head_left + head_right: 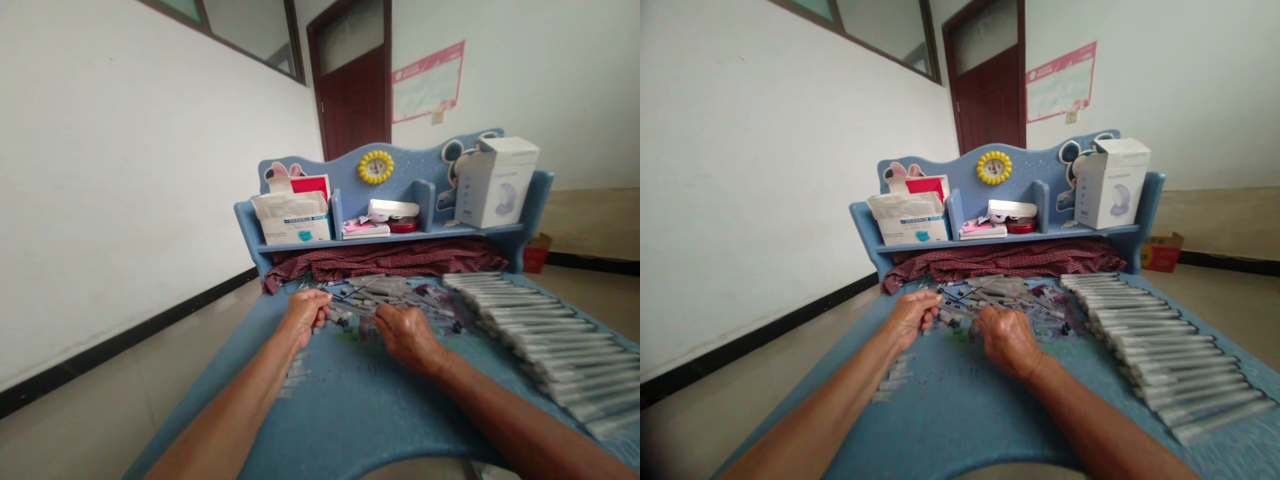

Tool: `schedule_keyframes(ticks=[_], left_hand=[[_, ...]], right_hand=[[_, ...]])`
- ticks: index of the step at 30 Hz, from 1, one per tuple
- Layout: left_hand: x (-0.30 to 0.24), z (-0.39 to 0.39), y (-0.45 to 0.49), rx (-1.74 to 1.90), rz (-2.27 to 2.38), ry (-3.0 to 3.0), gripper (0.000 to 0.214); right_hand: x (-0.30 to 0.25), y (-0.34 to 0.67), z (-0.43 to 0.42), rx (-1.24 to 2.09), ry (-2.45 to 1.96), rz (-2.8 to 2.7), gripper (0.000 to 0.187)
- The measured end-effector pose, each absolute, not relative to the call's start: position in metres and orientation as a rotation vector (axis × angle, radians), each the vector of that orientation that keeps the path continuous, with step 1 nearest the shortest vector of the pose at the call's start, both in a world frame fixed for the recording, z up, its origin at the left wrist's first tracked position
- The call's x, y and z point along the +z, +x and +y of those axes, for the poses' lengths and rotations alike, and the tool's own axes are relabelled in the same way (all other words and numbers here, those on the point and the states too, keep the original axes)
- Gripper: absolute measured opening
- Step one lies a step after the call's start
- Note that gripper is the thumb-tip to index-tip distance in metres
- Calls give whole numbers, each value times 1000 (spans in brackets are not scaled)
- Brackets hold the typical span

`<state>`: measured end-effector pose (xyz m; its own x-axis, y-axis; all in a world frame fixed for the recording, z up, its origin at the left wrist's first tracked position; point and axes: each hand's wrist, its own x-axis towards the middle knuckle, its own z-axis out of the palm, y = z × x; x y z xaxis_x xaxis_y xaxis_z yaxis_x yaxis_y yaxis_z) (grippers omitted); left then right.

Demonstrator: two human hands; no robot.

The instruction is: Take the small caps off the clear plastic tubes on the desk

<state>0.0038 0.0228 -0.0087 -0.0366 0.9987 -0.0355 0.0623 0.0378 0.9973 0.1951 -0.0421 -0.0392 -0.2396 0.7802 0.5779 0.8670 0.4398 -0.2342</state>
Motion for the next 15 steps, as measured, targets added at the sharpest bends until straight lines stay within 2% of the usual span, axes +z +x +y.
schedule_keyframes(ticks=[7,11,15], left_hand=[[-8,23,4,1166,1290,1263,20],[-3,30,4,1169,1291,1328,24],[-1,33,11,1054,1299,1389,27]], right_hand=[[-35,194,-41,-214,-1492,-2076,24],[-23,198,-39,-213,-1546,-2131,29],[-13,201,-37,-235,-1526,-2206,30]])
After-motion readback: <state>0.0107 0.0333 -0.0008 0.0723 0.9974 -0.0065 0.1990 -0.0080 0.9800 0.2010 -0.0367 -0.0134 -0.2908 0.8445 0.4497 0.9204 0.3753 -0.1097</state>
